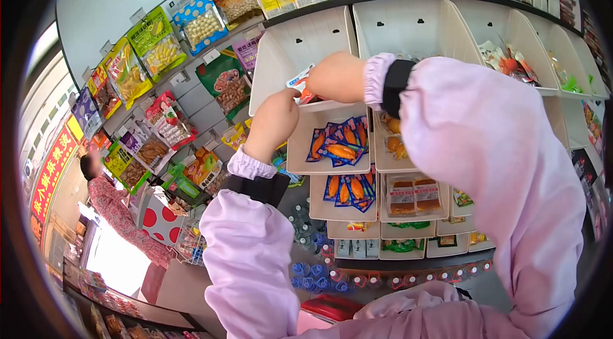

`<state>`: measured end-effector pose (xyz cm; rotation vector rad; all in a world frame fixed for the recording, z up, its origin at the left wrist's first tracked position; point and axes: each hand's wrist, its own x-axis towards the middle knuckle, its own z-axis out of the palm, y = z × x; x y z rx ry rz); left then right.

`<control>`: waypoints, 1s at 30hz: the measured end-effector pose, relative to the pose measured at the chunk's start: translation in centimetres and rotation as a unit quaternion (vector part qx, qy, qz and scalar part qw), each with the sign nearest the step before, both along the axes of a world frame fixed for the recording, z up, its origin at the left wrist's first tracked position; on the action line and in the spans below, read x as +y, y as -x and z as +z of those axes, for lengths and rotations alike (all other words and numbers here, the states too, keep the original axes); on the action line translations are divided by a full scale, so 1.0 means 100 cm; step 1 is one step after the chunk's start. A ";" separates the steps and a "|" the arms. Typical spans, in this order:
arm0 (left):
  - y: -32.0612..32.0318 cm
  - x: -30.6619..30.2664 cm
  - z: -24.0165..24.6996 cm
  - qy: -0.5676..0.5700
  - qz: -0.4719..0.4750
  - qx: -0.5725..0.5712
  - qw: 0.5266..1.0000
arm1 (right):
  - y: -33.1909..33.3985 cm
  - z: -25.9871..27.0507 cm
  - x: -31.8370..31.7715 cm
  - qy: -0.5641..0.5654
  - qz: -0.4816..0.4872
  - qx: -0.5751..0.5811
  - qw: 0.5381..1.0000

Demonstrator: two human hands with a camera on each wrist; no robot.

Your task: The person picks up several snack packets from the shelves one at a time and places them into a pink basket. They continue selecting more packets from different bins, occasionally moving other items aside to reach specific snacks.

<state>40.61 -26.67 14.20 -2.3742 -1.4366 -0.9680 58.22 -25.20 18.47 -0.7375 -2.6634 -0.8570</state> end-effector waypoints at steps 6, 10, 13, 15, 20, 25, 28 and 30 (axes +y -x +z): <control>-0.003 0.005 0.000 0.032 -0.006 -0.011 0.999 | 0.014 -0.004 0.028 0.045 -0.016 -0.014 0.999; 0.003 0.009 -0.004 0.027 -0.045 -0.098 0.994 | 0.015 -0.008 0.035 0.010 -0.005 -0.005 1.000; 0.003 0.008 -0.009 -0.096 -0.066 -0.176 0.978 | 0.008 0.002 0.029 -0.011 0.027 0.033 0.999; 0.002 0.003 -0.009 -0.201 -0.075 -0.233 0.949 | 0.000 0.015 0.022 -0.029 0.047 0.073 0.996; 0.006 -0.030 0.001 0.114 -0.120 -0.450 0.878 | -0.015 0.050 0.003 0.173 -0.078 0.195 0.962; -0.006 -0.056 -0.007 0.289 -0.341 -0.552 0.703 | -0.042 0.047 -0.079 0.050 0.057 0.284 0.956; -0.009 -0.081 -0.028 0.300 -0.488 -0.571 0.588 | -0.052 0.000 -0.117 -0.036 0.127 0.273 0.953; -0.020 -0.112 -0.054 0.284 -0.500 -0.626 0.527 | -0.064 -0.038 -0.141 -0.039 0.074 0.199 0.976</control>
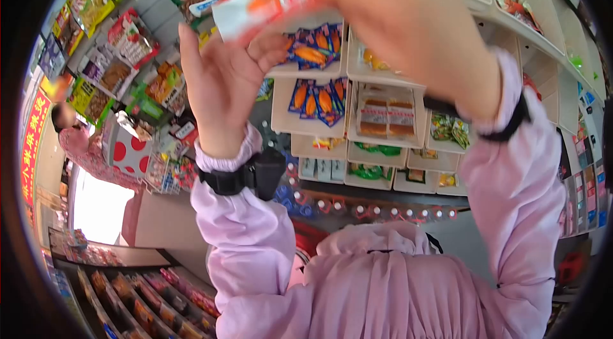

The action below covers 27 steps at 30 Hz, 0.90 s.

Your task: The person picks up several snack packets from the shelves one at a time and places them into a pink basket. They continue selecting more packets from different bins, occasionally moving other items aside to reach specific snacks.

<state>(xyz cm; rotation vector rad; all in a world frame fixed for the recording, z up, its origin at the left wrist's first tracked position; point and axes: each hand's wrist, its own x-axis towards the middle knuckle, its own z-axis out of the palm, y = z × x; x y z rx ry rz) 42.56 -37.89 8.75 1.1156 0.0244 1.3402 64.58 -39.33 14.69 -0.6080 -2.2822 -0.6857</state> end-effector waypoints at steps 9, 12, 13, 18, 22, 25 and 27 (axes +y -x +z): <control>-0.051 -0.112 -0.175 0.312 0.100 0.029 0.944 | -0.038 -0.187 -0.073 0.306 0.096 0.010 0.947; -0.056 -0.143 -0.234 0.404 0.134 0.046 0.904 | -0.054 -0.240 -0.093 0.542 0.135 0.080 0.825; -0.058 -0.154 -0.247 0.433 0.137 0.058 0.889 | -0.060 -0.257 -0.101 0.614 0.145 0.101 0.769; -0.077 -0.213 -0.284 0.543 0.121 0.076 0.828 | -0.074 -0.336 -0.131 0.839 0.150 0.197 0.484; -0.092 -0.259 -0.302 0.584 0.128 0.118 0.793 | -0.070 -0.372 -0.154 0.919 0.138 0.167 0.330; -0.097 -0.280 -0.308 0.577 0.140 0.132 0.794 | -0.056 -0.383 -0.169 0.930 0.137 0.143 0.310; -0.094 -0.292 -0.310 0.571 0.150 0.139 0.795 | -0.045 -0.391 -0.177 0.927 0.153 0.122 0.319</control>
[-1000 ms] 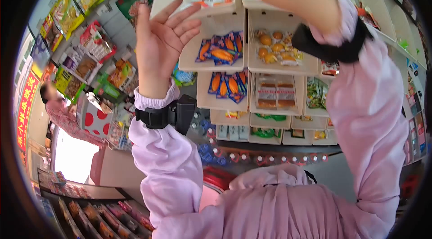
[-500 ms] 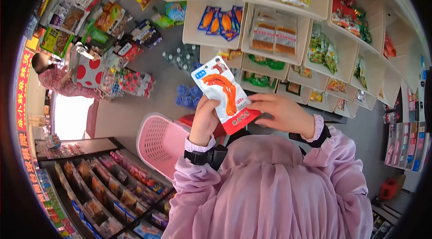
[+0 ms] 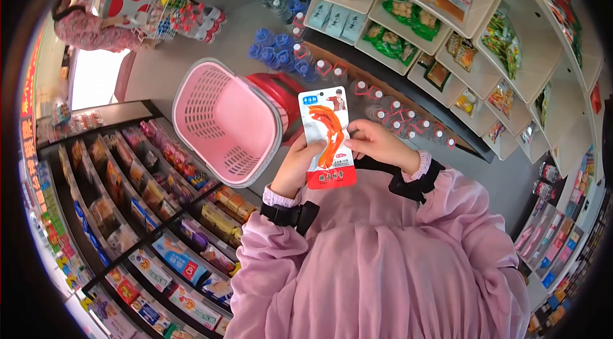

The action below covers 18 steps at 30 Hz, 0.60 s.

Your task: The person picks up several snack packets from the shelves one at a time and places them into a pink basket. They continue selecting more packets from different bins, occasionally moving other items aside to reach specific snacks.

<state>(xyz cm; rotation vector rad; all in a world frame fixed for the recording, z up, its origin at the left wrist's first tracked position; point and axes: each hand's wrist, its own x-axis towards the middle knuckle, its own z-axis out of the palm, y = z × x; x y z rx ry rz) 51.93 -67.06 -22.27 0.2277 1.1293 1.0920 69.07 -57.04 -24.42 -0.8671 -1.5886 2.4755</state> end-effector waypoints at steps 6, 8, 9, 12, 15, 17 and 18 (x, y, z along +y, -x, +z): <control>0.034 -0.031 -0.013 -0.013 0.037 -0.009 0.999 | 0.040 -0.004 -0.019 -0.001 0.008 0.000 1.000; 0.054 -0.043 -0.016 -0.035 0.044 -0.015 0.998 | 0.063 0.002 -0.024 -0.004 0.022 -0.012 1.000; 0.067 -0.050 -0.017 -0.049 0.043 -0.014 0.998 | 0.078 0.006 -0.027 -0.005 0.022 -0.017 1.000; 0.104 -0.068 -0.022 -0.051 0.082 -0.006 0.995 | 0.124 -0.004 -0.045 -0.039 0.018 -0.011 0.999; 0.148 -0.082 -0.038 -0.031 0.141 0.007 0.990 | 0.173 -0.025 -0.058 -0.066 0.020 -0.020 0.997; 0.172 -0.089 -0.057 0.001 0.174 0.005 0.985 | 0.200 -0.043 -0.065 -0.086 0.017 -0.040 0.995; 0.182 -0.092 -0.070 0.017 0.191 0.003 0.981 | 0.212 -0.062 -0.071 -0.111 0.011 -0.048 0.993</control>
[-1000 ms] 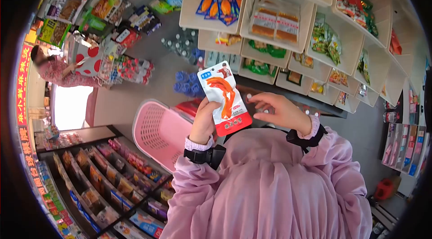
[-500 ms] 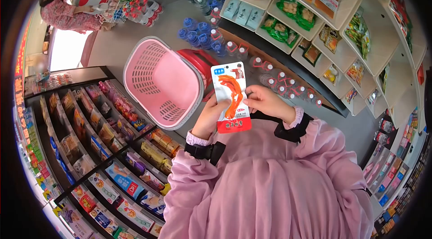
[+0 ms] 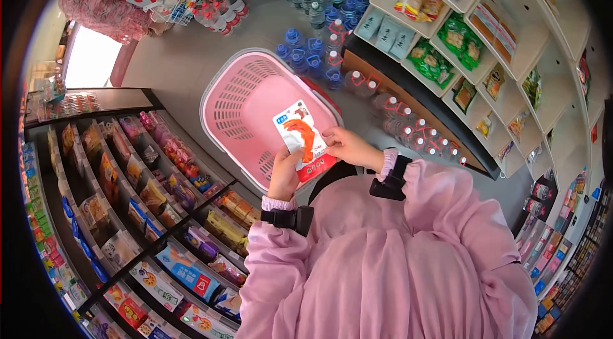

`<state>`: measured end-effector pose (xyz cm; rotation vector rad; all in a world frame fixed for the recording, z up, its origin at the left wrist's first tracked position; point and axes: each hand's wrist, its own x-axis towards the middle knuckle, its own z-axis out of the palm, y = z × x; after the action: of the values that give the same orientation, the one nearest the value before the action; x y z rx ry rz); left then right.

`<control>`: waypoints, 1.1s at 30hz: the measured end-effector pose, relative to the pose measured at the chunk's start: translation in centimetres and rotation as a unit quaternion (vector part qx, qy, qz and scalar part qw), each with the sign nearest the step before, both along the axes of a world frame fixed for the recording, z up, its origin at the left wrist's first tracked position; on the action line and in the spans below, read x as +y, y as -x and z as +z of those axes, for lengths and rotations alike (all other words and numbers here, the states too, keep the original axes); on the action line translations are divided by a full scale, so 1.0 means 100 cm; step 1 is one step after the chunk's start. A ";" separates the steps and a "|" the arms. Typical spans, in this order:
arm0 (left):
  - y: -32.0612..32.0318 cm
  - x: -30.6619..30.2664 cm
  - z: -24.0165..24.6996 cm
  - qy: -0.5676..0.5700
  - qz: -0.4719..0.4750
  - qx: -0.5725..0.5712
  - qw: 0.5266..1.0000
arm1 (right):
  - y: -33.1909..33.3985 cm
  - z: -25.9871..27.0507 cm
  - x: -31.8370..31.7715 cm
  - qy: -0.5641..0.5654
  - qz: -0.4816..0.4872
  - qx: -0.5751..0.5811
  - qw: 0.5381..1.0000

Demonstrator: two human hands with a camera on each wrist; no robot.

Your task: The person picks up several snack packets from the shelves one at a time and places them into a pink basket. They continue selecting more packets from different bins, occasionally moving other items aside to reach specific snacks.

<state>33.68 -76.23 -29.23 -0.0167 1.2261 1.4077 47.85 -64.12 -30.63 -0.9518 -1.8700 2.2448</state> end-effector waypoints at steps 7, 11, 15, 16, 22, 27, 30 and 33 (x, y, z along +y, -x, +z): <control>0.041 0.000 -0.112 0.109 0.102 -0.128 0.980 | 0.054 -0.080 -0.005 -0.123 0.023 -0.130 0.984; 0.048 0.017 -0.140 0.176 0.078 -0.137 0.972 | 0.066 -0.107 -0.003 -0.173 0.064 -0.188 0.965; 0.047 0.009 -0.201 0.176 0.021 -0.055 0.983 | 0.075 -0.120 -0.001 -0.135 0.121 -0.238 0.954; 0.045 0.009 -0.210 0.178 0.024 -0.059 0.982 | 0.079 -0.114 0.001 -0.131 0.132 -0.251 0.950; 0.034 0.022 -0.228 0.151 0.045 -0.084 0.984 | 0.077 -0.100 0.002 -0.146 0.141 -0.181 0.962; 0.038 0.038 -0.210 0.121 0.025 -0.108 0.986 | 0.043 -0.068 0.010 -0.168 0.159 -0.043 0.972; 0.037 0.044 -0.186 0.316 -0.072 0.078 0.943 | 0.006 -0.029 0.036 -0.113 0.170 0.001 0.979; 0.044 0.028 -0.199 0.273 -0.069 0.264 0.923 | -0.050 0.006 0.059 -0.112 0.114 -0.001 0.987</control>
<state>29.26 -73.41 -49.13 0.0666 2.0030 0.9298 52.88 -58.19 -30.01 -0.7412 -2.2750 2.0821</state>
